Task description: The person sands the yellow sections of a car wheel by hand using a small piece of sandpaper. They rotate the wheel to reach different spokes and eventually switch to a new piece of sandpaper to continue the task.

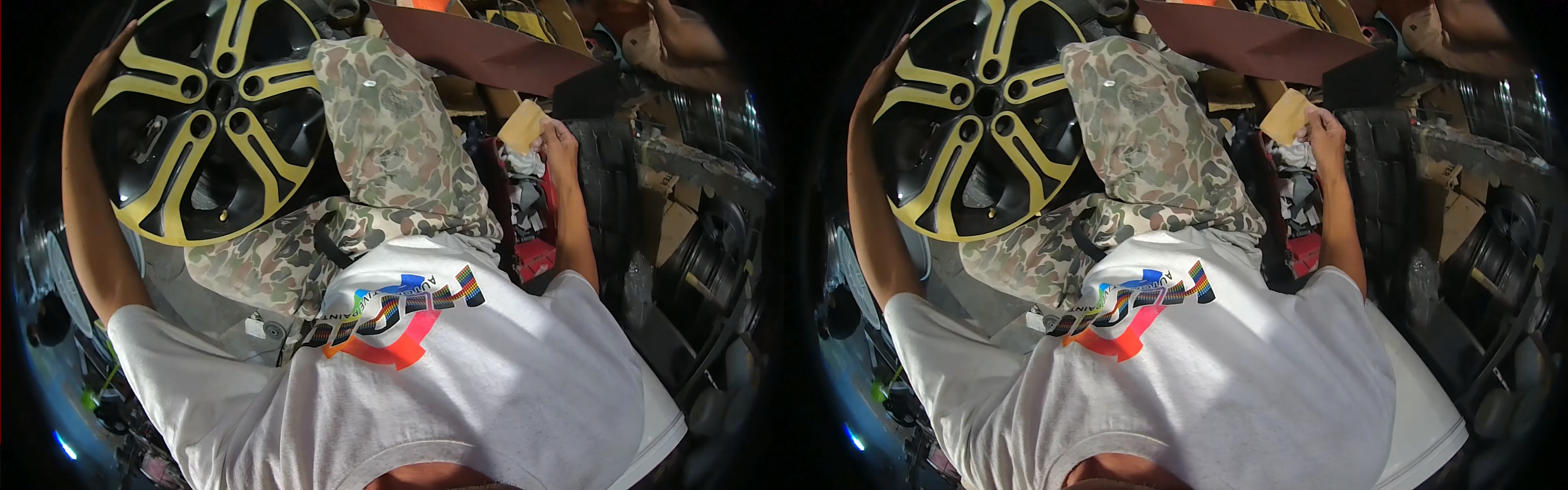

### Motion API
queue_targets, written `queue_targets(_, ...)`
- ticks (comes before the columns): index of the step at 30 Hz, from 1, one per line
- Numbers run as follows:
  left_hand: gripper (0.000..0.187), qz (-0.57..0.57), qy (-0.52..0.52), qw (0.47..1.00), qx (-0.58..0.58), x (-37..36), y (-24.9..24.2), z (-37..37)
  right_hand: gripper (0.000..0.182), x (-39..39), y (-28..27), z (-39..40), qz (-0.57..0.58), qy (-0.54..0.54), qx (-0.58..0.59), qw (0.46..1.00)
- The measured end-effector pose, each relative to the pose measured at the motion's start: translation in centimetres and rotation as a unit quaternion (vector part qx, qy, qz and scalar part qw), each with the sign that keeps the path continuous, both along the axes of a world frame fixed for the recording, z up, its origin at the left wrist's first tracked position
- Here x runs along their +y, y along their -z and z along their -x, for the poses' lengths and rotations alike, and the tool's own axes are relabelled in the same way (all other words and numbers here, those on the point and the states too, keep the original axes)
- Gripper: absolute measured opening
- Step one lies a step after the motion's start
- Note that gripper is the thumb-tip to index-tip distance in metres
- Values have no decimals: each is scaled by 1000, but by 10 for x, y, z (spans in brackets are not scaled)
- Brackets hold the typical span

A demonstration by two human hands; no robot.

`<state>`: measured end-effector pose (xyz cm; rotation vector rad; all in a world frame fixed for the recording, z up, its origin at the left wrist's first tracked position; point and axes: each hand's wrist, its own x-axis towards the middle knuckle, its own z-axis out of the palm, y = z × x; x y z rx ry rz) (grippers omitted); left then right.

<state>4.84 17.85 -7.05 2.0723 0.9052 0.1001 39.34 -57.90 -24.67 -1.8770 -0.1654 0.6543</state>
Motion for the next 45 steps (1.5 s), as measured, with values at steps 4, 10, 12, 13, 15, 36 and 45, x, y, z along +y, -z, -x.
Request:
queue_targets(4,66,-38,4,999,22,2,0,1,31,-55,24,-10,57,36,11,998)
queue_targets(10,67,80,-24,996,3,29,13,3,25,-144,64,11,122,42,128,983)
queue_targets(12,66,55,-5,998,7,36,13,6,20,-175,79,19,229,-61,137,962)
queue_targets(13,65,29,10,999,10,39,14,7,16,-187,86,26,329,-167,143,919)
queue_targets(15,63,22,3,1000,19,27,10,7,13,-220,127,45,416,-189,113,882)
queue_targets(36,62,1,-58,997,52,3,0,5,23,-163,96,44,62,156,252,953)
queue_targets(45,59,-13,11,999,39,26,5,15,44,-203,105,29,-47,295,273,914)
